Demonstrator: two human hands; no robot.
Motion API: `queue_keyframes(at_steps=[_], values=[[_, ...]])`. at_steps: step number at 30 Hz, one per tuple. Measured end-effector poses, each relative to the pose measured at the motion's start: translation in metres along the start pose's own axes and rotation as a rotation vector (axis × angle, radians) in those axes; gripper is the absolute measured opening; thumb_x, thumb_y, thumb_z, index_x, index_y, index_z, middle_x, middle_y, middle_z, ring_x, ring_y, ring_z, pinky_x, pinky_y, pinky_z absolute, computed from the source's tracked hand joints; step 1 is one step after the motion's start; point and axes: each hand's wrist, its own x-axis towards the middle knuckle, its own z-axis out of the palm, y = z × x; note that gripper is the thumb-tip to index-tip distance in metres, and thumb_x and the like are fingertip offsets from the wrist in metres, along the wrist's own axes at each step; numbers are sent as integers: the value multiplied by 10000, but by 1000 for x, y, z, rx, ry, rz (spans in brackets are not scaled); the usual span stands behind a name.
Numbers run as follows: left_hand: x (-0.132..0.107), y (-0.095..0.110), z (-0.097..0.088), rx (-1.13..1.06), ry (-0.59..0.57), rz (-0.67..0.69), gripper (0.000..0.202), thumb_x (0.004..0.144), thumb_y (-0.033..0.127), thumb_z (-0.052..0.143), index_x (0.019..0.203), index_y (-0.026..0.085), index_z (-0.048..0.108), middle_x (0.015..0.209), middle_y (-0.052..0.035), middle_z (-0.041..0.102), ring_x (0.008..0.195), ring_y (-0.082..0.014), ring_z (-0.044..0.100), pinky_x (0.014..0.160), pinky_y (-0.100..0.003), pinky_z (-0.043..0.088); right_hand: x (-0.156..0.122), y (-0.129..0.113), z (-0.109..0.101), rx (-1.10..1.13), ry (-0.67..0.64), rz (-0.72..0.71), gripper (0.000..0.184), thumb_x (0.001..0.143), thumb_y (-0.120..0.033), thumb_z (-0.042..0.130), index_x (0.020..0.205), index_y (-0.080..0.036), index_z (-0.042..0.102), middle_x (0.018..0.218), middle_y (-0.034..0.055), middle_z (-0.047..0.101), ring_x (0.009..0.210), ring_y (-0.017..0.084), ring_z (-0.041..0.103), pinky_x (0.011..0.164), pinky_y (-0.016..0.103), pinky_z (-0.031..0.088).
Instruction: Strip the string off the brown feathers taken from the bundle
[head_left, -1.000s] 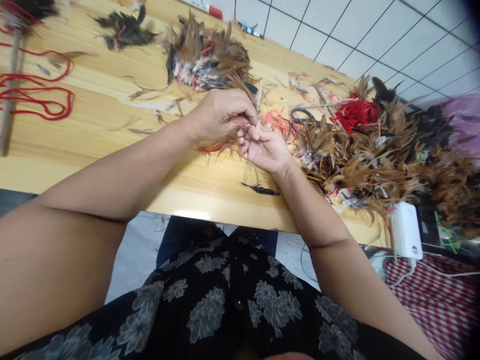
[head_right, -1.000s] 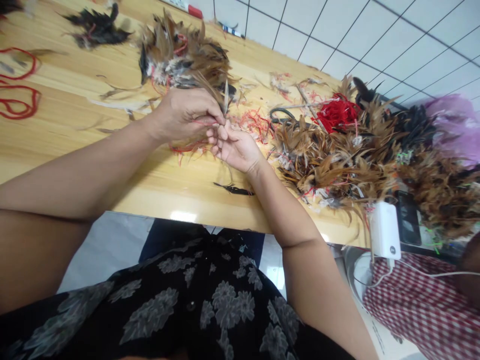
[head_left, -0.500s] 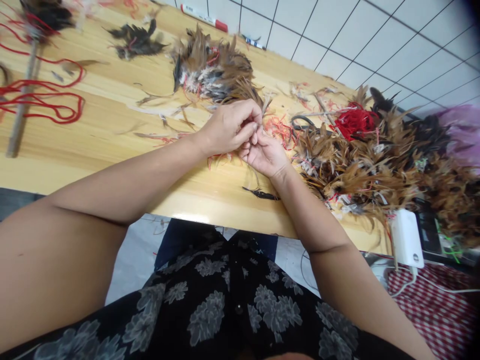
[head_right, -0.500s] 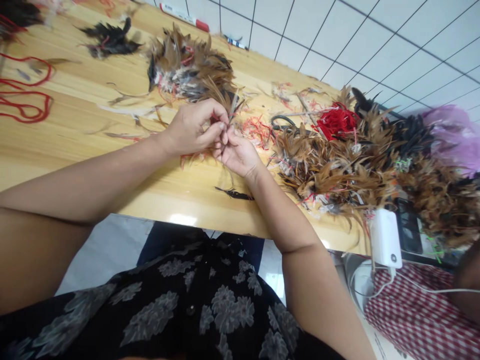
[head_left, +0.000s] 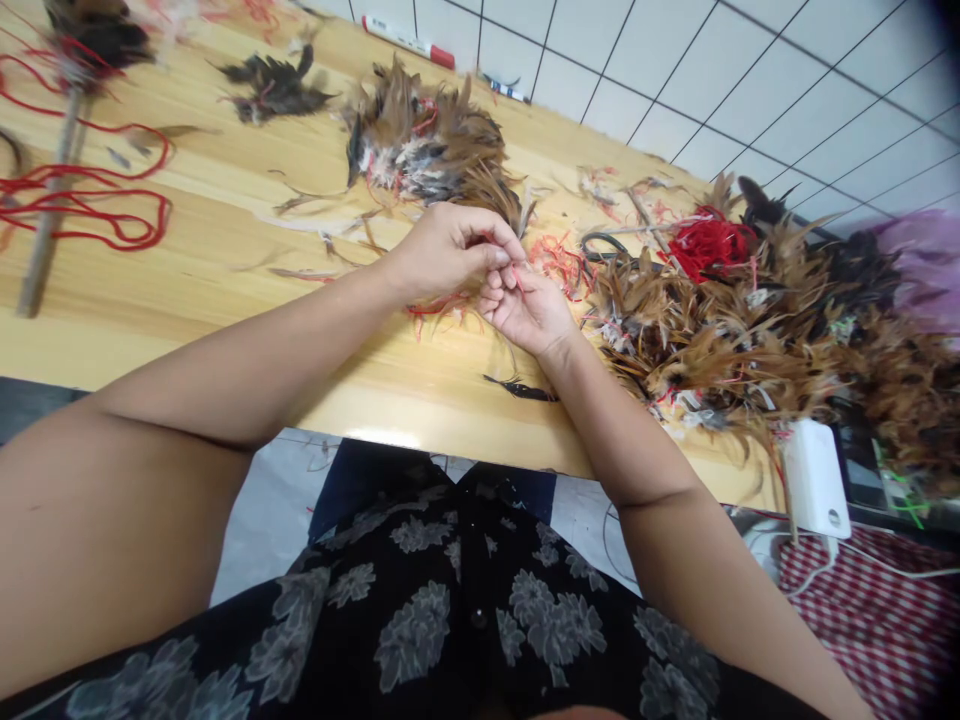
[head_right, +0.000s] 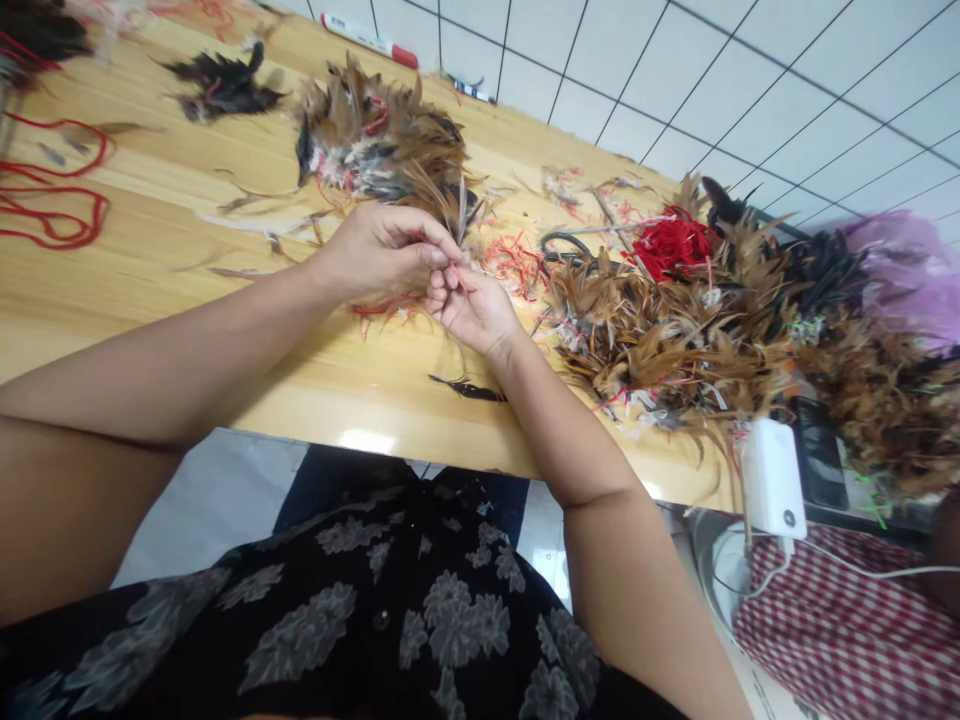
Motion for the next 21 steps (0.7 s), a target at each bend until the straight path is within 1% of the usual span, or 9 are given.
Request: queue_keyframes(at_steps=[2, 4, 7, 9, 11, 13, 15, 18, 21], values=[[-2, 0, 2, -53, 29, -19, 234, 924, 455, 855, 1063, 270, 883, 950, -36, 902, 781, -214, 756, 756, -471, 667, 2, 1, -1, 18, 2, -4, 441, 1106, -86, 507, 699, -234, 422, 668, -29, 551, 628, 108, 468, 610, 198, 440], [-2, -1, 5, -42, 53, -11, 227, 934, 439, 836, 1063, 257, 878, 946, -39, 895, 771, -197, 732, 742, -447, 656, 3, 2, -1, 30, 8, -13, 426, 1093, -74, 506, 706, -235, 432, 659, -31, 556, 622, 109, 471, 608, 199, 439], [-1, -3, 8, 100, 84, 45, 193, 957, 424, 798, 1035, 256, 854, 939, -27, 875, 779, -191, 697, 780, -433, 647, 5, 3, 0, 32, 26, -29, 402, 1069, -60, 528, 718, -237, 445, 640, -38, 551, 616, 114, 482, 614, 204, 451], [0, -3, 9, 246, 128, 115, 130, 957, 389, 776, 980, 274, 833, 951, -42, 861, 866, -237, 735, 853, -466, 644, 5, 3, 2, 28, 45, -32, 414, 1091, -94, 549, 723, -243, 435, 622, -46, 531, 607, 118, 489, 615, 207, 465], [2, -3, 10, 377, 180, 202, 87, 958, 359, 748, 947, 302, 813, 955, -68, 848, 979, -303, 772, 936, -520, 639, 5, 4, 5, 25, 62, -26, 446, 1137, -156, 562, 728, -249, 409, 608, -55, 504, 591, 116, 484, 606, 205, 469], [3, -4, 11, 465, 208, 271, 94, 979, 351, 716, 988, 333, 808, 972, -85, 844, 1061, -350, 785, 1004, -564, 635, 5, 4, 7, 30, 73, -17, 481, 1183, -214, 551, 735, -253, 382, 601, -63, 480, 573, 109, 471, 593, 198, 460], [3, -6, 12, 523, 215, 318, 146, 1024, 353, 672, 1082, 359, 806, 1038, -95, 851, 1101, -371, 791, 1027, -584, 633, 5, 4, 8, 38, 78, -7, 505, 1219, -263, 526, 740, -256, 366, 598, -68, 461, 565, 102, 463, 586, 190, 450], [1, -7, 13, 587, 227, 345, 196, 1080, 347, 611, 1172, 353, 784, 1138, -107, 849, 1146, -379, 806, 1032, -578, 635, 5, 6, 8, 29, 76, -6, 523, 1240, -327, 531, 748, -256, 368, 600, -72, 449, 569, 98, 464, 585, 188, 441], [1, -8, 15, 643, 247, 291, 206, 1106, 381, 574, 1136, 325, 770, 1130, -117, 829, 1158, -383, 810, 1055, -564, 643, 5, 9, 7, 11, 59, -31, 518, 1229, -352, 584, 757, -252, 392, 616, -74, 461, 576, 96, 455, 590, 191, 438]])
